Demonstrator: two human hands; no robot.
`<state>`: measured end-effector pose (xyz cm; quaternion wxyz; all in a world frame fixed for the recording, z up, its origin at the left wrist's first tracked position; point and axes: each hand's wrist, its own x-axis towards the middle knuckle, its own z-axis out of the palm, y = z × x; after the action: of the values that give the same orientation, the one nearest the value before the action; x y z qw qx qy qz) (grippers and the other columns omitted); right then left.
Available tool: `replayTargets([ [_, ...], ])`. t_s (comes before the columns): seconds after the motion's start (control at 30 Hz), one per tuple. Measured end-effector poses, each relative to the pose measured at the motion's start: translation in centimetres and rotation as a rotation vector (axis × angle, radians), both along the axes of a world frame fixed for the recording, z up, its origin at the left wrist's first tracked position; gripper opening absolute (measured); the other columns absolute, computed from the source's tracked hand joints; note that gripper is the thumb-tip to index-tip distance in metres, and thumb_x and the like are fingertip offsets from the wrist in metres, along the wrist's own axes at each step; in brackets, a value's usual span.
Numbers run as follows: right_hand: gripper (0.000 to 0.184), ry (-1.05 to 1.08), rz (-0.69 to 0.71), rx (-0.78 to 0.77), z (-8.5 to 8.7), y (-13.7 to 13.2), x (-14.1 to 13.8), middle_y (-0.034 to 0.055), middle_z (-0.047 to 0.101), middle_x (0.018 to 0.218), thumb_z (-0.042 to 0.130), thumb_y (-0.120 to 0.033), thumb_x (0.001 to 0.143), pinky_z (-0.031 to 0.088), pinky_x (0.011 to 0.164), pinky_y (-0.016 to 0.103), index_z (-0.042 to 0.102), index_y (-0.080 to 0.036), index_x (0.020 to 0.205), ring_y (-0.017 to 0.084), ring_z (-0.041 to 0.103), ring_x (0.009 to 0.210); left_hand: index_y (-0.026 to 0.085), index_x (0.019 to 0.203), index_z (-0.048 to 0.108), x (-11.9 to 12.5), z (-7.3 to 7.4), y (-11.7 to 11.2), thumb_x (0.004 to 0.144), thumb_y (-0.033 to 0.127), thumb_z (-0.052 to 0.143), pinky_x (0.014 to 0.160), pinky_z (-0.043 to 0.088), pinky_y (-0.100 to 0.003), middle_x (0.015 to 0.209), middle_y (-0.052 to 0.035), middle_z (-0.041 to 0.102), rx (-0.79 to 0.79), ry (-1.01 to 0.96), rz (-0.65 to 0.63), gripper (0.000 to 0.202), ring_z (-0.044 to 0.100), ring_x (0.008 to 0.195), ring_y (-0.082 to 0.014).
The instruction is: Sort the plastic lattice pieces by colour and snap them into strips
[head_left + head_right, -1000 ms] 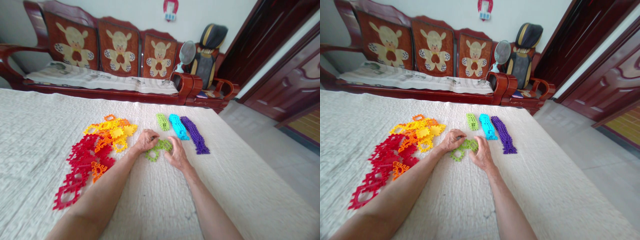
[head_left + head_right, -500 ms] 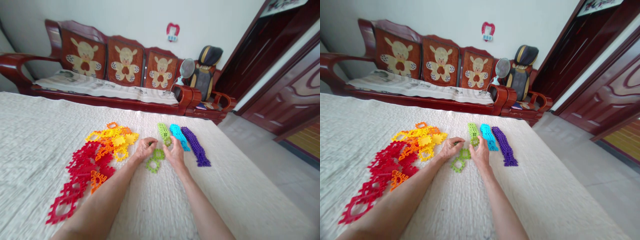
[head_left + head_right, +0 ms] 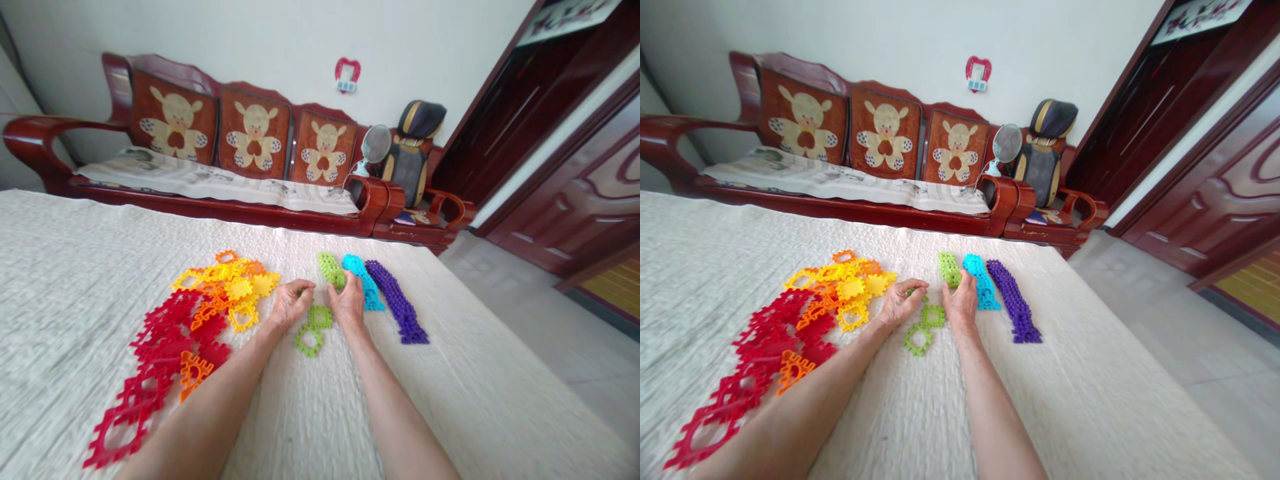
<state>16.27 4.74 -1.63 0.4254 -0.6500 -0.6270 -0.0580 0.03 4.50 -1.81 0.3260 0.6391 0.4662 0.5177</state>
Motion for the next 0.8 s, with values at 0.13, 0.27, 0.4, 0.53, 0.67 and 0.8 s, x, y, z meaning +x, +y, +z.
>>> replayTargets([
  [0.13, 0.044, 0.023, -0.003, 0.024, 0.1, 0.1, 0.1, 0.0149, 0.057, 0.110, 0.057, -0.037, 0.079, 0.043, 0.091, 0.043, 0.048, -0.015, 0.116, 0.027, 0.050, 0.107, 0.019, 0.083, 0.073, 0.0, -0.1, 0.1, 0.076, 0.026, 0.056, 0.069, 0.052, -0.023, 0.081, -0.0017, 0.074, -0.006, -0.030, 0.024, 0.019, 0.067, 0.073, -0.0145],
  [0.27, 0.045, 0.046, 0.037, 0.061, 0.7, -0.4, 0.2, 0.0170, 0.055, 0.113, 0.057, -0.036, 0.078, 0.046, 0.088, 0.043, 0.050, -0.013, 0.116, 0.028, 0.050, 0.108, 0.019, 0.083, 0.072, -0.1, -0.1, 0.3, 0.076, 0.029, 0.056, 0.070, 0.051, -0.025, 0.081, -0.0017, 0.074, -0.012, -0.088, 0.102, 0.020, 0.066, 0.075, -0.0157],
  [0.4, 0.032, 0.065, 0.183, 0.060, 1.2, -1.2, -0.4, 0.0132, 0.061, 0.105, 0.051, -0.030, 0.081, 0.050, 0.080, 0.038, 0.056, -0.015, 0.109, 0.023, 0.058, 0.091, 0.019, 0.091, 0.070, -0.5, -0.2, 0.6, 0.080, 0.030, 0.052, 0.072, 0.051, -0.027, 0.083, -0.0028, 0.073, -0.046, -0.149, 0.259, 0.024, 0.066, 0.076, -0.0160],
  [0.53, 0.022, 0.055, 0.344, -0.048, 1.3, -2.1, -0.9, 0.0067, 0.067, 0.090, 0.049, -0.022, 0.077, 0.051, 0.074, 0.031, 0.062, -0.019, 0.094, 0.017, 0.061, 0.073, 0.018, 0.098, 0.067, -0.9, -0.1, 0.8, 0.082, 0.022, 0.045, 0.081, 0.050, -0.029, 0.087, -0.0041, 0.072, -0.055, -0.176, 0.339, 0.028, 0.065, 0.082, -0.0156],
  [0.67, 0.028, 0.085, 0.463, -0.236, 1.8, -3.1, -0.2, 0.0070, 0.068, 0.090, 0.049, -0.016, 0.069, 0.052, 0.073, 0.031, 0.065, -0.017, 0.092, 0.017, 0.063, 0.072, 0.017, 0.099, 0.067, -1.1, 0.2, 0.8, 0.082, 0.018, 0.042, 0.081, 0.050, -0.028, 0.088, -0.0045, 0.072, -0.091, -0.156, 0.324, 0.030, 0.065, 0.082, -0.0149],
  [0.8, 0.045, 0.067, 0.675, -0.386, 2.8, -4.8, 1.2, 0.0090, 0.065, 0.111, 0.047, -0.011, 0.061, 0.049, 0.091, 0.036, 0.064, -0.017, 0.102, 0.021, 0.061, 0.104, 0.015, 0.097, 0.068, -0.9, 0.3, 1.1, 0.080, 0.015, 0.042, 0.080, 0.050, -0.027, 0.086, -0.0054, 0.072, -0.113, -0.145, 0.322, 0.031, 0.065, 0.080, -0.0152],
])
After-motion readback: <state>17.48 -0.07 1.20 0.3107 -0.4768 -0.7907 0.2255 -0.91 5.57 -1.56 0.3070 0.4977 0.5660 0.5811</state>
